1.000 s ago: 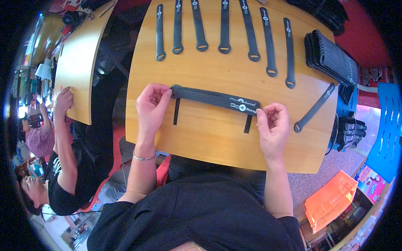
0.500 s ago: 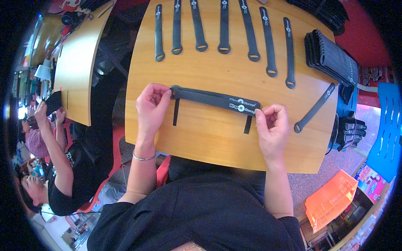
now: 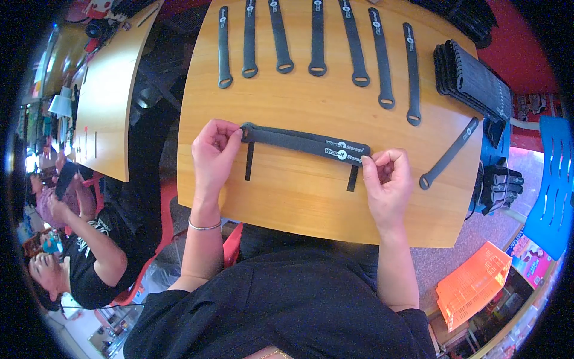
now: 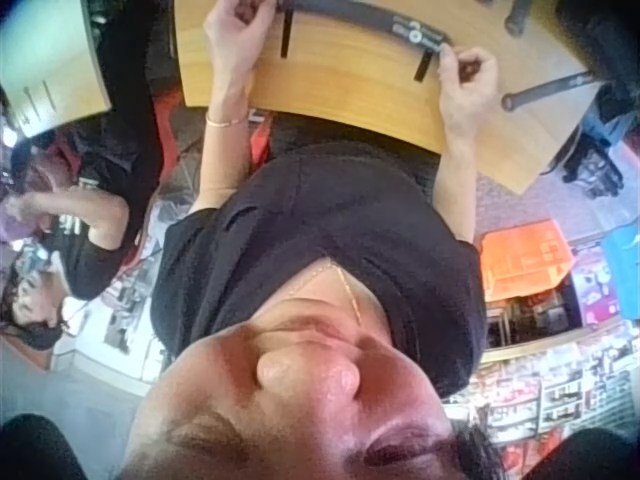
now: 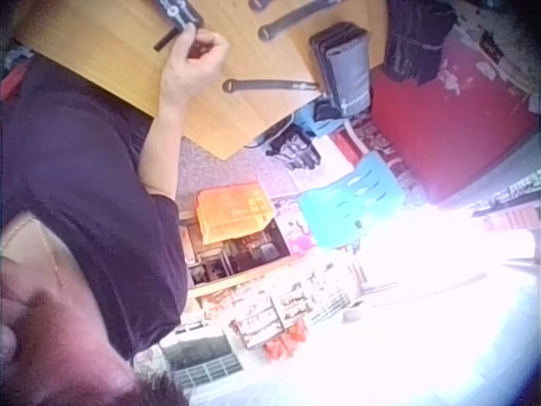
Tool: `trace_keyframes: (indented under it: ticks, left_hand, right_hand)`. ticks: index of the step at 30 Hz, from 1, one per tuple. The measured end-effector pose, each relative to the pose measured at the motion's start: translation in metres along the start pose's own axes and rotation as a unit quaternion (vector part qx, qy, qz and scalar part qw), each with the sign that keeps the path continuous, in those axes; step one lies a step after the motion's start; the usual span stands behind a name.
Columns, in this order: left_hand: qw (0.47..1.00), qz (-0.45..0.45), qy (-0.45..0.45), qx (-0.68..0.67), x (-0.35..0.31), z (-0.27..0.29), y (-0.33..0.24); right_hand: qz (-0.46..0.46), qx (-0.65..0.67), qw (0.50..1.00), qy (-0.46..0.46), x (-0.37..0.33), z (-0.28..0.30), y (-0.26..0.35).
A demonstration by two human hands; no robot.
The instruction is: Organizing and stacking black fabric straps onto a dual-peg mounting jig.
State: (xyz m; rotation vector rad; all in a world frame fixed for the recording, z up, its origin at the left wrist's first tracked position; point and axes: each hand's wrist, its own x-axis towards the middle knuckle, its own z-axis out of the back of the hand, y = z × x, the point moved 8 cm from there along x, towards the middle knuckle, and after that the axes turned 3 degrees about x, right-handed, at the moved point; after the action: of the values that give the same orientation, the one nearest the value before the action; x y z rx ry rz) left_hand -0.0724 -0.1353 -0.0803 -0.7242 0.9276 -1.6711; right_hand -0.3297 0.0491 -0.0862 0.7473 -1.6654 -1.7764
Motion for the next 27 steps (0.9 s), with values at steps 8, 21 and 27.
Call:
trace_keyframes:
  ticks: [8, 21, 27]
  left_hand:
    - [1.0, -0.006, -0.004, 0.003, -0.0005, 0.001, -0.0023]
    - [1.0, -0.002, -0.003, 0.006, -0.0002, -0.0004, -0.0005]
    - [1.0, 0.004, -0.005, -0.005, -0.0019, -0.0005, -0.0018]
  right_hand:
    - [-0.006, -0.012, 1.0, -0.003, 0.0007, -0.0013, 0.002]
    - [-0.014, -0.038, 0.999, -0.012, 0.0015, 0.0002, 0.0001]
    - [-0.002, -0.045, 0.999, -0.021, 0.0022, -0.0018, 0.0042]
